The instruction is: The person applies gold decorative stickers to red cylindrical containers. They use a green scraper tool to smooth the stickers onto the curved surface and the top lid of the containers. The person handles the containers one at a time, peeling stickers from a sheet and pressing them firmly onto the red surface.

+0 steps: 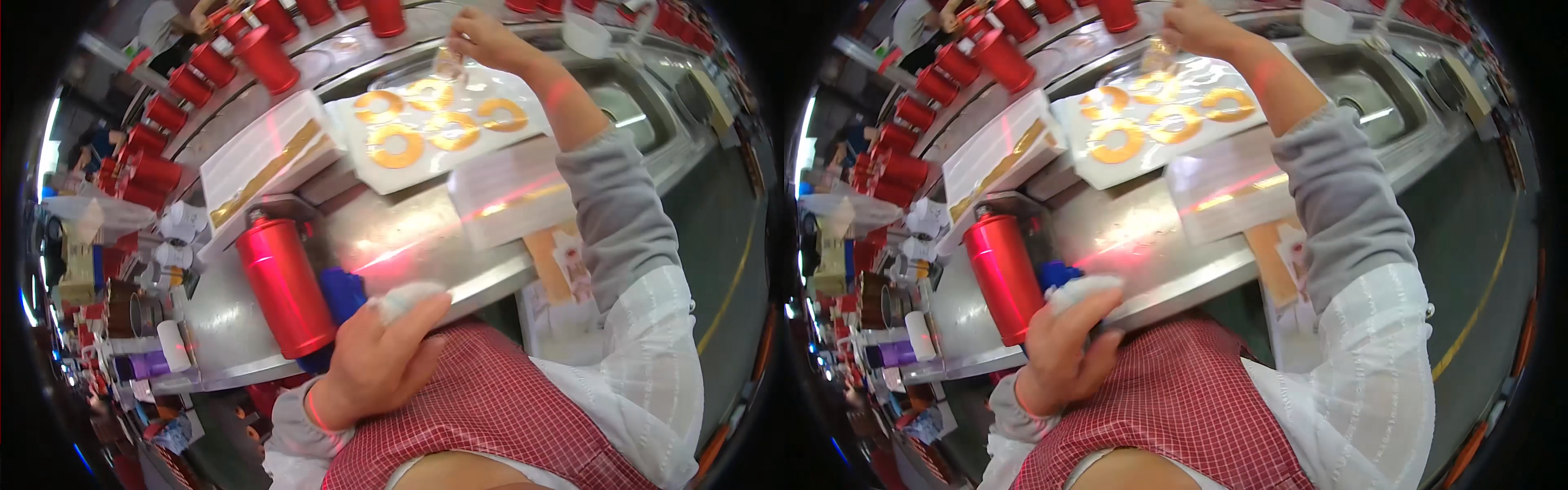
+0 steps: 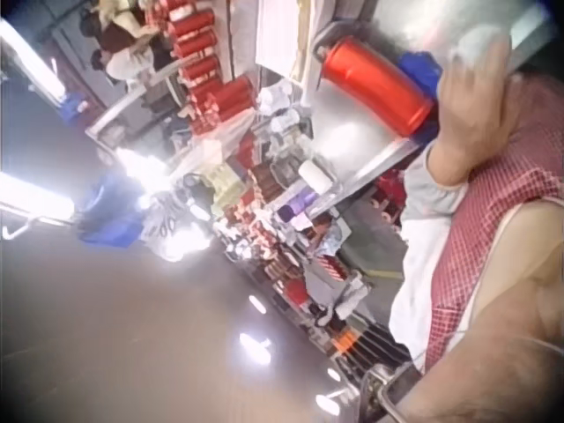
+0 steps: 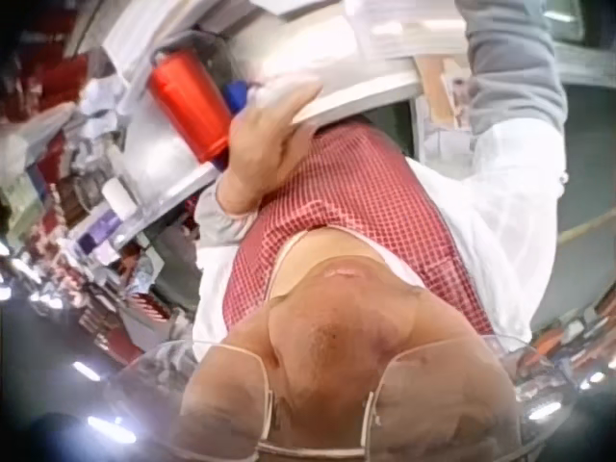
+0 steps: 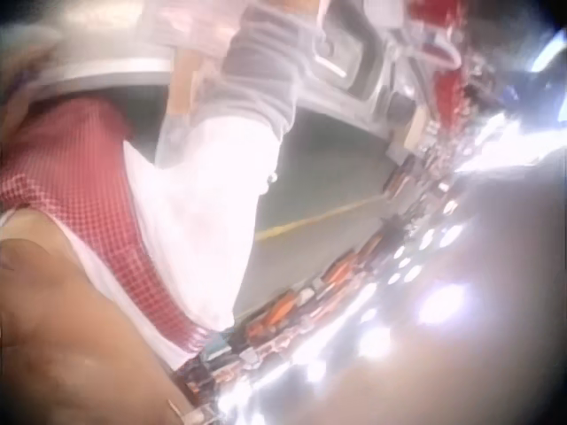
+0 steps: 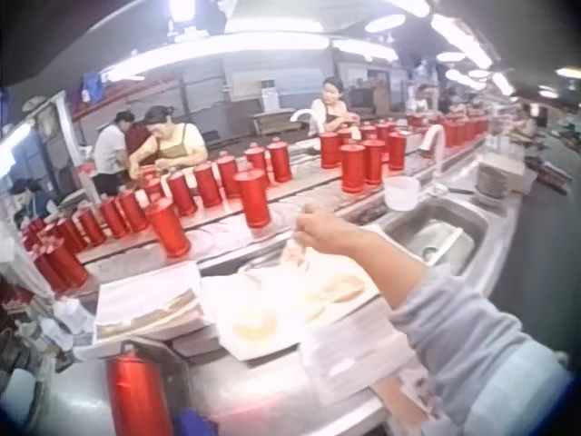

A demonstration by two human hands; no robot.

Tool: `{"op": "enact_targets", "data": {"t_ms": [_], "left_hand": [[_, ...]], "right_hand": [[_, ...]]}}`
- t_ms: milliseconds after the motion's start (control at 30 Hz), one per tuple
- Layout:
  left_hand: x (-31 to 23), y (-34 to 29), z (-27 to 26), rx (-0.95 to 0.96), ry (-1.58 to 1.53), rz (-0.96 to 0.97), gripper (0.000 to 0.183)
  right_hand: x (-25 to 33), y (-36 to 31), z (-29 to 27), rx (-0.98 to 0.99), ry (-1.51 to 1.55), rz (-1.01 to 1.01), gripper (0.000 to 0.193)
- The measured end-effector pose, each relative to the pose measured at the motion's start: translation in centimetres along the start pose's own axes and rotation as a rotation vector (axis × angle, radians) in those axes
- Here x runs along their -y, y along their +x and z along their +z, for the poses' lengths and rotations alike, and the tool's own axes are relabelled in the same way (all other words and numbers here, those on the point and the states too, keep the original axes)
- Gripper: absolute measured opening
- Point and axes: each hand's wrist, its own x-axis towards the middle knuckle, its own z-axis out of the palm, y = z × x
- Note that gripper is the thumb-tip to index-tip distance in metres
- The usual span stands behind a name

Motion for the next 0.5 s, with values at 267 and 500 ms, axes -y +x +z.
{"op": "enact_targets", "data": {"t_ms": [267, 500], "left_hand": [[3.9, -12.5, -6.1, -0.406, 0.109, -0.456, 0.077], [9.4, -15.8, -2.5, -0.243, 0.057, -0.411, 0.111]], "right_hand": [[-5.3, -0.5, 11.2, 0.118, -0.443, 0.463, 0.019], [8.4, 2.4, 2.8, -0.06, -0.14, -0.085, 0.01]]}}
